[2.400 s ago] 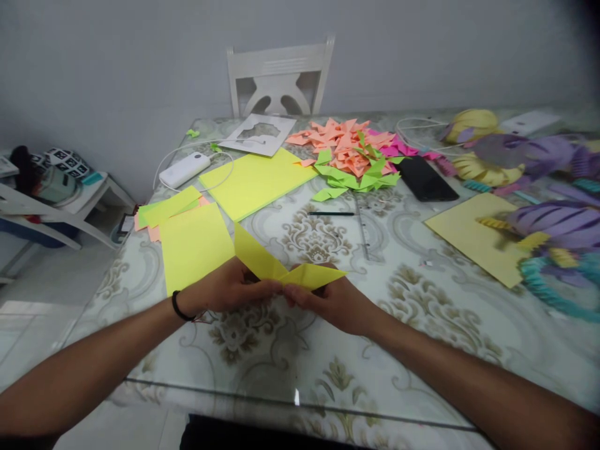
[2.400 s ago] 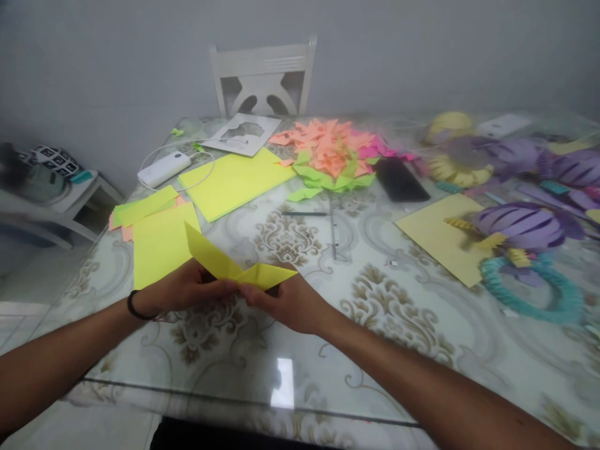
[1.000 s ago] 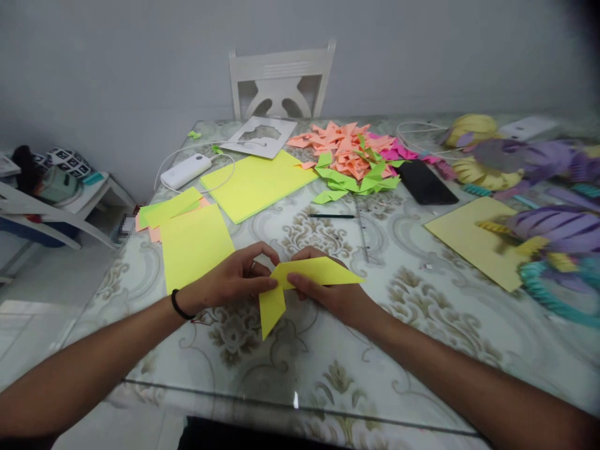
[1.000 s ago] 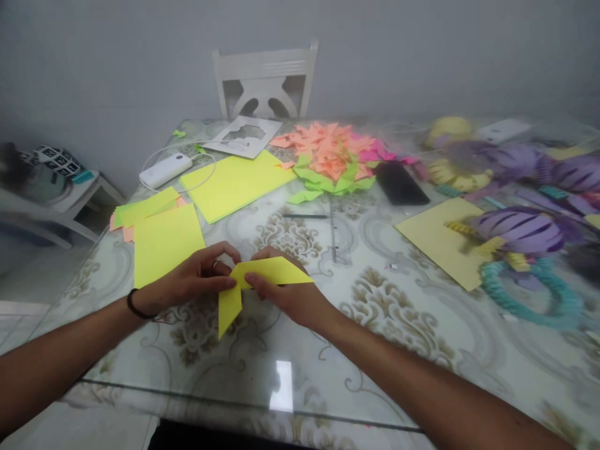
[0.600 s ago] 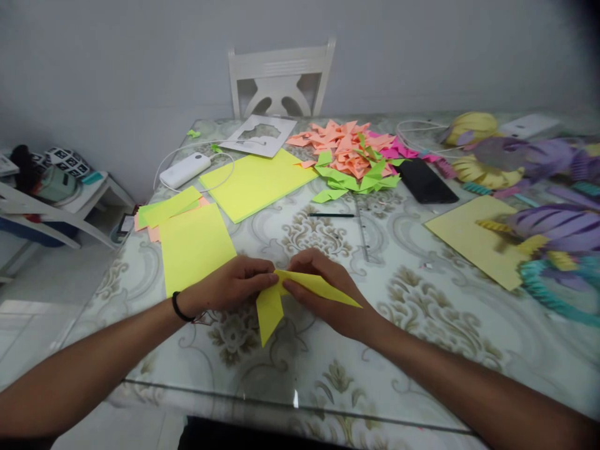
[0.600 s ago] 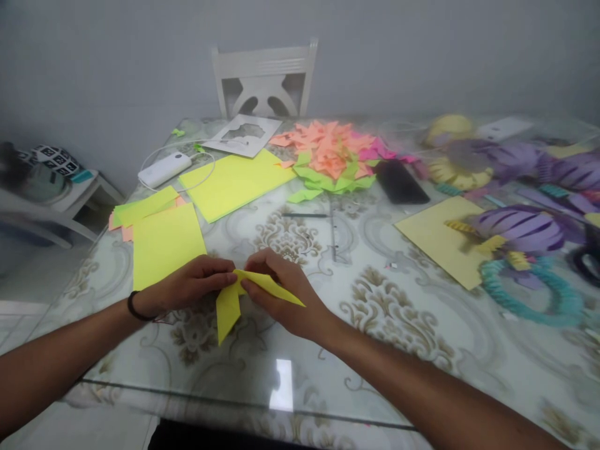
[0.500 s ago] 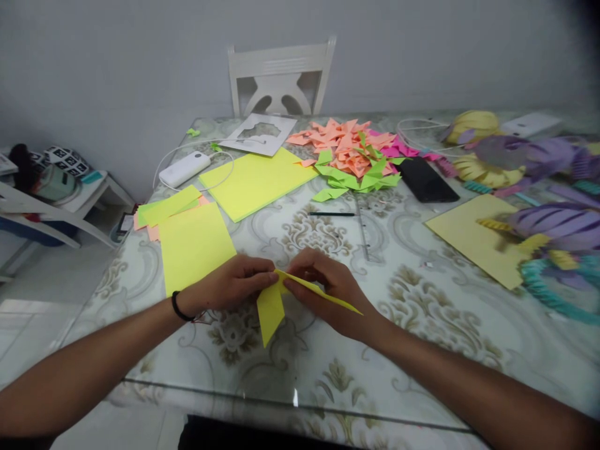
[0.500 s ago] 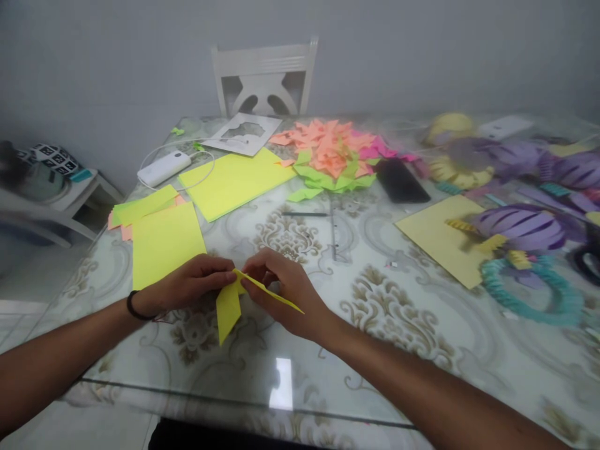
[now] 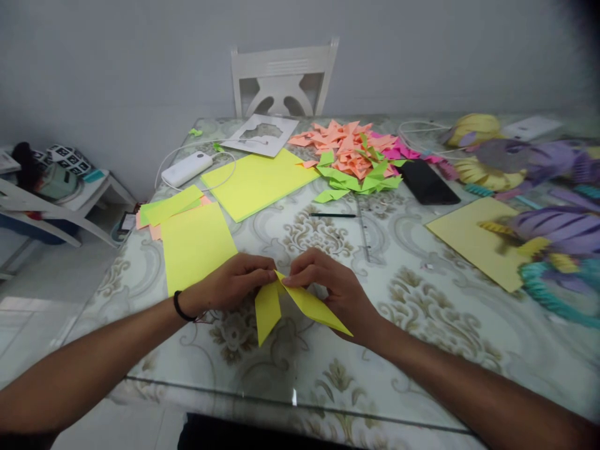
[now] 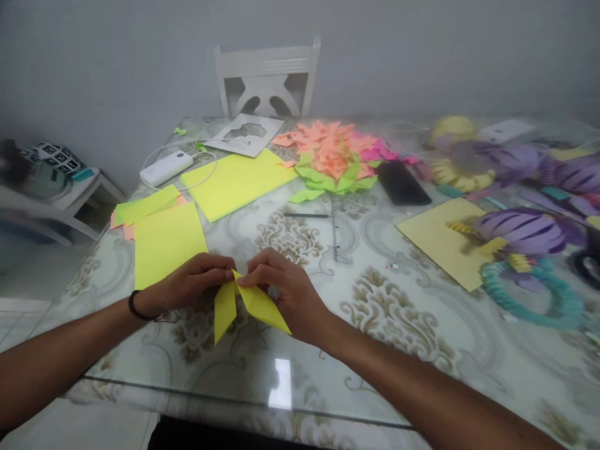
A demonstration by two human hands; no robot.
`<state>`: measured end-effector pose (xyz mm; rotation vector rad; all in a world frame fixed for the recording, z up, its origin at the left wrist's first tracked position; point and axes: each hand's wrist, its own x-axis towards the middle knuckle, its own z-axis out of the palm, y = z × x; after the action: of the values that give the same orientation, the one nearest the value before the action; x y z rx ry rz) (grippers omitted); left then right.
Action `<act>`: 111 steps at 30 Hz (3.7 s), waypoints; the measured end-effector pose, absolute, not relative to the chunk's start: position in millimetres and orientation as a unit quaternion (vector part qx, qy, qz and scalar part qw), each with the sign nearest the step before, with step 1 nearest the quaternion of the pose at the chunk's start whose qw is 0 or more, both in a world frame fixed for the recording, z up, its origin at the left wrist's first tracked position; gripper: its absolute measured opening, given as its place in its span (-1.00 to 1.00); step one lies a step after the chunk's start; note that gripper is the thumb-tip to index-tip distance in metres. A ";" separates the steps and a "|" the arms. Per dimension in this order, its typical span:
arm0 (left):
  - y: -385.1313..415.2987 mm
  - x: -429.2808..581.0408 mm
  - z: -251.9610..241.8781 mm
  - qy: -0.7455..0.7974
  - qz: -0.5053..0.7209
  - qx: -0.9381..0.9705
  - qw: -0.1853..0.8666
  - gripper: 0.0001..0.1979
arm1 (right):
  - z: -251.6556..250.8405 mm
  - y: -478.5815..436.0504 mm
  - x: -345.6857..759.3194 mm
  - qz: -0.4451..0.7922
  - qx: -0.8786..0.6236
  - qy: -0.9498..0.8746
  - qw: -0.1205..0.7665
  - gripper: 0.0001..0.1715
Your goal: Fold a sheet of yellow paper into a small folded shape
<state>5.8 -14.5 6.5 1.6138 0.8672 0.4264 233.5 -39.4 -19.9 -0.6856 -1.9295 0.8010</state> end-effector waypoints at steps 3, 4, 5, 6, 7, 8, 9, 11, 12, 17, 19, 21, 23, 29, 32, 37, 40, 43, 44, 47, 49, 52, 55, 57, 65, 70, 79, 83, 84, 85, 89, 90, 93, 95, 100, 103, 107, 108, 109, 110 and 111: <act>-14.9 5.4 6.7 0.380 0.180 0.685 0.594 -0.62 | -17.4 -39.3 233.8 0.291 -0.288 -0.801 0.436 -0.91; -14.9 5.4 6.6 0.383 0.182 0.685 0.593 -0.62 | -17.2 -39.1 233.8 0.281 -0.291 -0.807 0.430 -0.90; -14.7 5.4 6.4 0.385 0.187 0.684 0.591 -0.61 | -17.4 -38.8 233.8 0.270 -0.295 -0.811 0.426 -0.86; -14.3 5.5 6.0 0.387 0.194 0.683 0.589 -0.61 | -17.9 -38.5 233.7 0.261 -0.296 -0.816 0.422 -0.81; -13.7 5.5 5.4 0.388 0.203 0.682 0.586 -0.61 | -18.8 -38.1 233.6 0.257 -0.298 -0.820 0.415 -0.74; -12.9 5.5 4.7 0.389 0.213 0.680 0.584 -0.60 | -19.8 -37.6 233.4 0.261 -0.300 -0.823 0.407 -0.67; -11.9 5.3 3.8 0.389 0.222 0.678 0.582 -0.61 | -21.1 -37.3 233.2 0.273 -0.303 -0.823 0.396 -0.61; -9.9 5.1 2.3 0.388 0.237 0.671 0.586 -0.61 | -23.5 -36.7 232.8 0.308 -0.314 -0.816 0.375 -0.52; -9.0 5.0 1.9 0.387 0.240 0.667 0.590 -0.62 | -24.4 -36.5 232.8 0.323 -0.321 -0.811 0.366 -0.51; -7.7 5.5 5.1 0.380 0.218 0.674 0.594 -0.64 | -24.1 -35.9 234.2 0.354 -0.317 -0.807 0.350 -0.52; -7.9 5.4 6.5 0.380 0.213 0.685 0.584 -0.64 | -22.8 -35.8 235.1 0.354 -0.304 -0.811 0.352 -0.47; -7.9 4.9 6.2 0.384 0.216 0.695 0.568 -0.63 | -22.0 -36.0 235.6 0.368 -0.310 -0.801 0.357 -0.44; -7.9 4.6 4.5 0.388 0.221 0.705 0.551 -0.63 | -21.6 -36.5 235.4 0.423 -0.333 -0.759 0.367 -0.46; -11.6 6.9 3.2 0.409 0.191 0.728 0.517 -0.64 | -16.6 -37.7 231.9 0.568 -0.393 -0.649 0.319 -0.79; -14.0 8.2 4.6 0.407 0.178 0.727 0.523 -0.63 | -15.1 -37.0 230.6 0.556 -0.423 -0.659 0.278 -0.66; -13.3 7.3 3.9 0.387 0.170 0.740 0.523 -0.59 | -20.2 -36.1 230.5 0.568 -0.431 -0.646 0.274 -0.60; -12.3 6.4 4.1 0.385 0.162 0.752 0.510 -0.53 | -22.3 -36.6 230.5 0.566 -0.429 -0.646 0.281 -0.62; -12.2 6.6 5.6 0.380 0.150 0.757 0.509 -0.52 | -21.0 -37.2 230.2 0.561 -0.428 -0.650 0.283 -0.63; -12.3 6.8 6.1 0.379 0.148 0.759 0.508 -0.52 | -20.1 -37.3 230.1 0.563 -0.428 -0.649 0.282 -0.63; -12.4 7.3 6.7 0.377 0.146 0.762 0.506 -0.53 | -17.4 -37.7 230.2 0.581 -0.423 -0.637 0.279 -0.63; -12.4 7.3 6.6 0.379 0.141 0.758 0.512 -0.53 | -16.3 -37.8 230.6 0.588 -0.416 -0.633 0.283 -0.62; -12.6 6.9 6.3 0.381 0.134 0.756 0.515 -0.54 | -16.1 -37.7 231.1 0.583 -0.406 -0.638 0.297 -0.62; -13.6 6.4 6.3 0.375 0.130 0.765 0.507 -0.56 | -16.9 -37.5 230.8 0.561 -0.402 -0.659 0.299 -0.64; -14.4 6.1 6.3 0.364 0.115 0.774 0.506 -0.58 | -17.5 -37.3 230.3 0.548 -0.398 -0.674 0.296 -0.67; -14.4 6.2 7.7 0.352 0.092 0.778 0.512 -0.59 | -19.3 -38.1 230.3 0.565 -0.379 -0.665 0.309 -0.70; -13.6 5.5 8.7 0.340 0.101 0.777 0.520 -0.60 | -20.9 -36.8 230.8 0.578 -0.380 -0.649 0.317 -0.67; -14.5 4.5 9.8 0.331 0.078 0.784 0.520 -0.68 | -20.9 -37.0 232.1 0.587 -0.375 -0.649 0.307 -0.67; -13.6 3.8 10.9 0.340 0.081 0.741 0.573 -0.65 | -20.0 -35.9 232.3 0.601 -0.373 -0.626 0.328 -0.65; -13.4 3.7 11.1 0.341 0.083 0.737 0.578 -0.64 | -19.8 -35.3 232.2 0.600 -0.376 -0.625 0.328 -0.64; -13.3 3.8 11.2 0.345 0.088 0.737 0.574 -0.63 | -19.5 -34.8 232.0 0.596 -0.382 -0.626 0.327 -0.64; -13.1 4.7 11.2 0.364 0.106 0.751 0.541 -0.60 | -17.3 -33.8 231.2 0.550 -0.407 -0.667 0.295 -0.57; -13.1 4.9 11.1 0.363 0.110 0.753 0.538 -0.60 | -16.7 -34.0 231.0 0.535 -0.410 -0.682 0.283 -0.54; -13.5 5.3 10.8 0.360 0.114 0.757 0.534 -0.60 | -15.5 -35.3 230.5 0.499 -0.413 -0.714 0.266 -0.49; -13.8 5.5 10.7 0.359 0.110 0.754 0.539 -0.61 | -15.4 -36.4 230.3 0.486 -0.413 -0.721 0.270 -0.50; -14.3 4.8 9.1 0.368 0.107 0.728 0.569 -0.58 | -16.8 -37.9 230.2 0.469 -0.418 -0.725 0.284 -0.51; -14.2 3.6 8.2 0.383 0.092 0.715 0.578 -0.56 | -17.7 -38.7 229.7 0.471 -0.412 -0.724 0.290 -0.51; -13.6 2.9 9.4 0.386 0.087 0.711 0.581 -0.55 | -17.6 -40.2 228.4 0.487 -0.417 -0.709 0.294 -0.50; -13.5 3.1 10.0 0.386 0.087 0.715 0.577 -0.55 | -17.4 -40.3 228.2 0.491 -0.420 -0.704 0.295 -0.50; -13.6 3.5 10.7 0.384 0.088 0.721 0.569 -0.56 | -17.3 -40.2 228.3 0.495 -0.423 -0.699 0.294 -0.50; -13.8 3.9 11.6 0.383 0.091 0.729 0.559 -0.56 | -17.2 -39.9 228.6 0.498 -0.425 -0.696 0.295 -0.50; -14.2 4.3 12.5 0.381 0.098 0.738 0.549 -0.57 | -17.2 -39.3 229.1 0.499 -0.425 -0.695 0.295 -0.50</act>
<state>4.3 -14.2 12.5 1.7472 0.9030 0.2311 229.1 -39.3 -17.2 -1.1311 -1.8497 1.3278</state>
